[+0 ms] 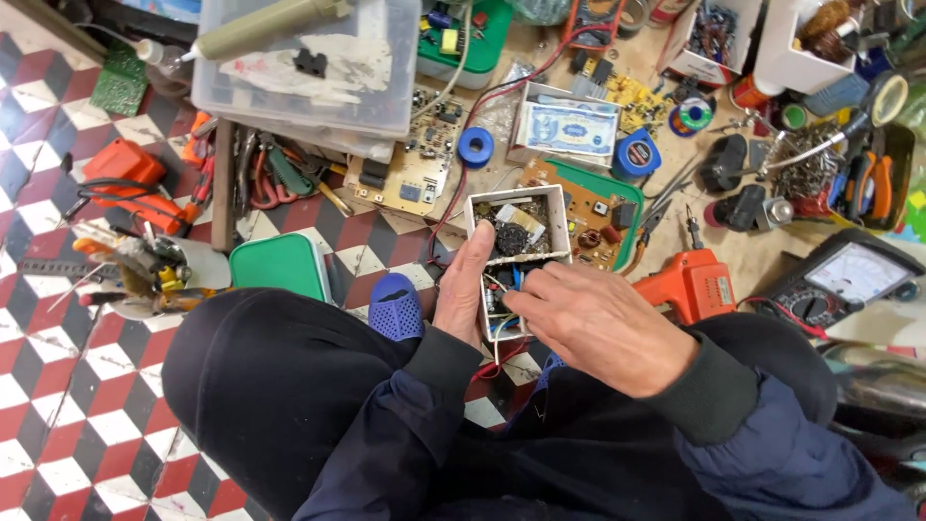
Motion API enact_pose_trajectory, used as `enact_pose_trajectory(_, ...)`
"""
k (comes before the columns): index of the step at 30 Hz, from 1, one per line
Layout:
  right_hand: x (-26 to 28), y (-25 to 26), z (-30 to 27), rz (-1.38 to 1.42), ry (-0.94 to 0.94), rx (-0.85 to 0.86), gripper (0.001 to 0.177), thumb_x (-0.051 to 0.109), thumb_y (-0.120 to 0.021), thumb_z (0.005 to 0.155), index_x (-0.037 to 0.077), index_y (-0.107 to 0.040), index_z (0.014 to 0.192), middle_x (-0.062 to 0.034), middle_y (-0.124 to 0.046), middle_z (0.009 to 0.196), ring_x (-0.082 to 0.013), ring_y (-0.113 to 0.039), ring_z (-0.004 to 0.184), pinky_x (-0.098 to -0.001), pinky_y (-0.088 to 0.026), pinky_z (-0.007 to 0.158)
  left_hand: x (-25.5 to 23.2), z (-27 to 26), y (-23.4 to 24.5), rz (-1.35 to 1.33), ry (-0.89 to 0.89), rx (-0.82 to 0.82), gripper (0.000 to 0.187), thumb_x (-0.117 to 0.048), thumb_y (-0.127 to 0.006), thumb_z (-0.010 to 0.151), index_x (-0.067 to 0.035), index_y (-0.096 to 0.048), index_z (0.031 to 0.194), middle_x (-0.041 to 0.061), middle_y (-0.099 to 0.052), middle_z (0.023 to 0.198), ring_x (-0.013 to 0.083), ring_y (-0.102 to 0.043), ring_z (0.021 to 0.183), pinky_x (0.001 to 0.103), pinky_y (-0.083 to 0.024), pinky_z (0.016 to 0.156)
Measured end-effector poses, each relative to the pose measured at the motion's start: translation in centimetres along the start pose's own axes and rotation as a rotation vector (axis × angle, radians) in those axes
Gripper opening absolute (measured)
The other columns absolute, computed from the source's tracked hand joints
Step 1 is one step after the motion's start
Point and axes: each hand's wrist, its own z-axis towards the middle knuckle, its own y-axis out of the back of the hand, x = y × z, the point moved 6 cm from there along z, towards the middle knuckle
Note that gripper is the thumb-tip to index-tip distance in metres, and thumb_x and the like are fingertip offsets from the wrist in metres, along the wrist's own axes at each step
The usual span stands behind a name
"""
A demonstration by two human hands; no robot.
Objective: The person works on a small white electronic box, using a multimeter to test components and wires. They handle a blue relay, a black component, and a small cylindrical part, using pliers to strip or adjust wires. The person also opens a green container to retrieve additional parts.
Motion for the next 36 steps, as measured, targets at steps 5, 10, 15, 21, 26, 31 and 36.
enact_pose_trajectory(5,-0.3,-2.1,0.8,-0.024,0.024,0.133,0.012,0.021,-0.066,0.109,0.017,-0.070,0.118,-0.0009,-0.062,0.091,-0.0196,-0.068,0.087,-0.0376,-0.059,0.077,3.5,2.7,1.6,-0.107,0.018,-0.012,0.080,-0.044,-0.091,0.091,-0.008,-0.063,0.156,0.022,-0.071,0.115,0.0242,-0.075,0.084,0.043,-0.071,0.076)
enact_pose_trajectory(10,-0.9,-2.6,0.1,-0.029,-0.023,-0.061,0.010,0.017,-0.073,0.103,0.019,-0.078,0.111,0.0056,-0.054,0.082,-0.0129,-0.061,0.076,-0.0290,-0.057,0.066,0.4,-0.4,-0.5,-0.065,-0.029,0.009,0.098,-0.048,-0.088,0.090,-0.005,-0.049,0.169,0.033,-0.028,0.177,0.0437,-0.031,0.162,0.065,-0.031,0.129)
enact_pose_trajectory(15,-2.1,-1.5,-1.4,0.247,-0.219,-0.222,0.020,0.010,-0.074,0.103,0.014,-0.083,0.120,0.0005,-0.067,0.081,-0.0101,-0.066,0.068,-0.0250,-0.058,0.057,-2.2,-2.7,-2.9,-0.060,-0.064,0.023,0.094,-0.051,-0.085,0.091,-0.007,-0.051,0.167,0.031,-0.025,0.179,0.0462,-0.017,0.167,0.065,-0.015,0.134)
enact_pose_trajectory(21,-3.4,-1.5,-2.4,0.622,-0.471,-0.315,0.025,0.007,-0.070,0.104,0.013,-0.086,0.122,-0.0100,-0.079,0.089,-0.0228,-0.076,0.074,-0.0366,-0.062,0.061,-1.0,-1.5,-1.4,-0.124,-0.014,0.074,0.077,-0.050,-0.075,0.096,-0.004,-0.056,0.155,0.024,-0.046,0.151,0.0369,-0.037,0.131,0.051,-0.033,0.107)
enact_pose_trajectory(26,-4.0,-1.4,-3.1,0.772,-0.575,-0.258,0.025,0.010,-0.066,0.106,0.012,-0.087,0.119,-0.0144,-0.082,0.091,-0.0266,-0.080,0.080,-0.0410,-0.066,0.069,-0.3,-1.0,-0.6,-0.172,0.063,0.035,0.063,-0.044,-0.063,0.101,0.000,-0.065,0.145,0.018,-0.074,0.134,0.0241,-0.072,0.109,0.037,-0.056,0.093)
enact_pose_trajectory(31,-4.4,-1.8,-3.6,0.817,-0.678,-0.194,0.024,0.012,-0.064,0.108,0.014,-0.087,0.116,-0.0148,-0.081,0.080,-0.0229,-0.073,0.069,-0.0422,-0.063,0.065,0.1,-1.0,-0.4,-0.162,0.065,0.016,0.061,-0.043,-0.066,0.100,0.000,-0.065,0.142,0.019,-0.076,0.125,0.0239,-0.073,0.099,0.036,-0.059,0.084)
enact_pose_trajectory(36,-4.7,-2.3,-4.0,0.903,-0.741,-0.167,0.024,0.012,-0.062,0.109,0.012,-0.086,0.110,-0.0111,-0.079,0.074,-0.0184,-0.066,0.066,-0.0386,-0.061,0.063,0.6,-0.8,-0.4,-0.181,0.048,0.042,0.060,-0.043,-0.069,0.099,0.001,-0.065,0.140,0.017,-0.076,0.121,0.0217,-0.074,0.094,0.033,-0.060,0.079)
